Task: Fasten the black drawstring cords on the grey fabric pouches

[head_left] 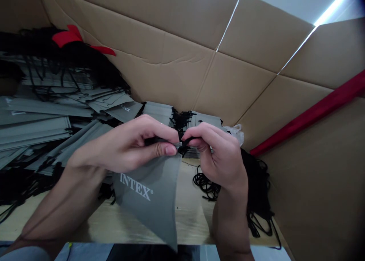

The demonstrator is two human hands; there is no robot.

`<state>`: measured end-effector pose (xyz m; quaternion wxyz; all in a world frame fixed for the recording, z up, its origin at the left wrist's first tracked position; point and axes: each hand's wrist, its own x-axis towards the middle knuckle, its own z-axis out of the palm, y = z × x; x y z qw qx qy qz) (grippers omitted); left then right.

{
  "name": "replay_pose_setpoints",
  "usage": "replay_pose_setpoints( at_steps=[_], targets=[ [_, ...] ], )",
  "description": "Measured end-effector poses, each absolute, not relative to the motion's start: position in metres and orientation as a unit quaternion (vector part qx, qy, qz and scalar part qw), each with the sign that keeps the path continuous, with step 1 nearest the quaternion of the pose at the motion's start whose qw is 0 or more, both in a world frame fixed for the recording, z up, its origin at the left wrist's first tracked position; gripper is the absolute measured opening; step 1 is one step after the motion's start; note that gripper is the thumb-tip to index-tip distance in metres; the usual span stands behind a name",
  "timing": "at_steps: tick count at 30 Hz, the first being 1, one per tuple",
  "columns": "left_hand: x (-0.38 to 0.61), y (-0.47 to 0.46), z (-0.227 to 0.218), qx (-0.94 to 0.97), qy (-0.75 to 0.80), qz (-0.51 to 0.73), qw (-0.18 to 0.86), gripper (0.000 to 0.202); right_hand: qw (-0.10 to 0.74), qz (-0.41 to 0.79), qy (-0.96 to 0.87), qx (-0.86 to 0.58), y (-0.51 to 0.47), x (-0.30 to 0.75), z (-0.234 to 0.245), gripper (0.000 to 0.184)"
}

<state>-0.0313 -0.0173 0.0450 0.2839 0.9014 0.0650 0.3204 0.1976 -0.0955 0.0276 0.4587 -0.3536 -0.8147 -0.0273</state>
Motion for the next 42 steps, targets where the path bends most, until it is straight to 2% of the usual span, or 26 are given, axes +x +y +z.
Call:
replay_pose_setpoints(
  at_steps=[6, 12, 17, 20, 24, 27, 38, 42],
  targets=[
    [-0.028, -0.021, 0.037, 0.897, 0.041, 0.333, 0.288, 0.033, 0.486, -0.034, -0.807, -0.335, -0.091, 0.195, 0.023, 0.028],
    [-0.027, -0.022, 0.034, 0.891, 0.024, 0.341, 0.298, 0.038, 0.532, -0.012, -0.798, -0.283, -0.084, 0.194, 0.021, 0.028],
    [-0.028, -0.018, 0.043, 0.871, 0.089, 0.346, 0.336, 0.037, 0.489, -0.029, -0.808, -0.328, -0.085, 0.203, 0.026, 0.010],
    [-0.030, -0.018, 0.048, 0.858, 0.122, 0.332, 0.373, 0.037, 0.460, -0.066, -0.814, -0.348, -0.089, 0.202, 0.029, 0.017],
    [-0.030, -0.019, 0.054, 0.843, 0.149, 0.302, 0.419, 0.044, 0.432, -0.133, -0.821, -0.350, -0.091, 0.197, 0.029, 0.008],
    [-0.030, -0.019, 0.054, 0.830, 0.145, 0.295, 0.450, 0.045, 0.411, -0.151, -0.827, -0.353, -0.092, 0.195, 0.029, 0.011],
    [-0.024, -0.025, 0.034, 0.766, 0.066, 0.373, 0.519, 0.046, 0.451, -0.027, -0.848, -0.278, -0.090, 0.199, 0.025, 0.014],
    [-0.027, -0.029, 0.028, 0.765, 0.033, 0.387, 0.514, 0.040, 0.484, 0.005, -0.842, -0.238, -0.089, 0.198, 0.022, 0.016]
  ],
)
